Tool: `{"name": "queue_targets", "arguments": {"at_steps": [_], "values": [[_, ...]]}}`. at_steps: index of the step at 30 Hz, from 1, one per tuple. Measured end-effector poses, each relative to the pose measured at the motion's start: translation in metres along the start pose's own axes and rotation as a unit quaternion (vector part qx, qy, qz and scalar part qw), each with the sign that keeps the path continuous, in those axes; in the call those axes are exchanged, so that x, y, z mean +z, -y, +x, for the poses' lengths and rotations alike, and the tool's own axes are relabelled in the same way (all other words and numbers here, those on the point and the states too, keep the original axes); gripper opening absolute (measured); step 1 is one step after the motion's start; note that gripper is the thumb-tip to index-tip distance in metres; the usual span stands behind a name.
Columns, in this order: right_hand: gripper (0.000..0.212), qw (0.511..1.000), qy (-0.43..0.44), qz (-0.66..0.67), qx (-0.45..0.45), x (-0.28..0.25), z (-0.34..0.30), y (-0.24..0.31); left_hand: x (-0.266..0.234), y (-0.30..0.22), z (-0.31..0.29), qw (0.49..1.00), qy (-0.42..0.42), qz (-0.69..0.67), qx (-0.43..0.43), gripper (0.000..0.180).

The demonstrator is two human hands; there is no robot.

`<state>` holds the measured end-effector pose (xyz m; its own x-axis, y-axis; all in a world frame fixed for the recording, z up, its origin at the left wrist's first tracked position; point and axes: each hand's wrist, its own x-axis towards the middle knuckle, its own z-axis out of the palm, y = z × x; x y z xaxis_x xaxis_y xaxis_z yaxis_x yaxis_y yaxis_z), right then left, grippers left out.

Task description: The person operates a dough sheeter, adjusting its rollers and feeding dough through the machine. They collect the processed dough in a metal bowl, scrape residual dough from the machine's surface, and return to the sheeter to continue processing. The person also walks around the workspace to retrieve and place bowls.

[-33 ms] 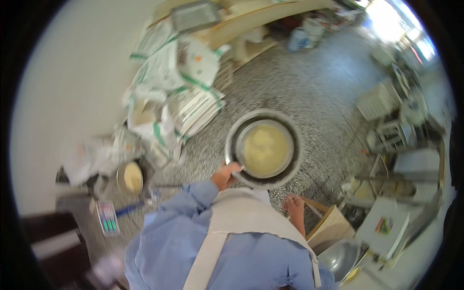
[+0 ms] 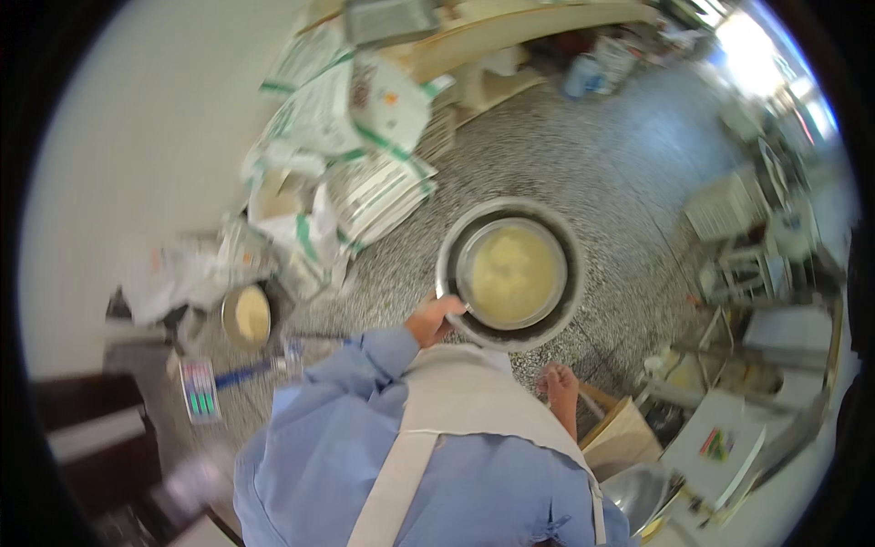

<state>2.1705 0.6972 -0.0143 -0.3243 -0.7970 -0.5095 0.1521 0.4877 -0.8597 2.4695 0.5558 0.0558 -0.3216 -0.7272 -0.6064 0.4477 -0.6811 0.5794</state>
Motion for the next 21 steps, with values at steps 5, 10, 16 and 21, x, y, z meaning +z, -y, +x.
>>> {"name": "queue_targets", "arguments": {"at_steps": [5,10,16,21], "values": [[0.015,0.995,0.048,-0.082,0.039,-0.037,0.084,0.057,0.041,-0.025,0.013,0.995,0.001,-0.097,0.030,0.042],[0.019,0.927,0.159,-0.339,-0.020,0.005,0.192,0.133,0.014,-0.048,-0.005,0.968,-0.118,-0.182,0.123,0.052],[0.018,0.778,0.326,-0.474,-0.252,0.208,0.269,0.197,-0.082,-0.054,-0.038,0.918,-0.175,-0.286,0.212,0.046],[0.026,0.709,0.419,-0.463,-0.328,0.416,0.271,0.195,-0.175,-0.041,-0.093,0.874,-0.284,-0.320,0.232,0.036]]}}
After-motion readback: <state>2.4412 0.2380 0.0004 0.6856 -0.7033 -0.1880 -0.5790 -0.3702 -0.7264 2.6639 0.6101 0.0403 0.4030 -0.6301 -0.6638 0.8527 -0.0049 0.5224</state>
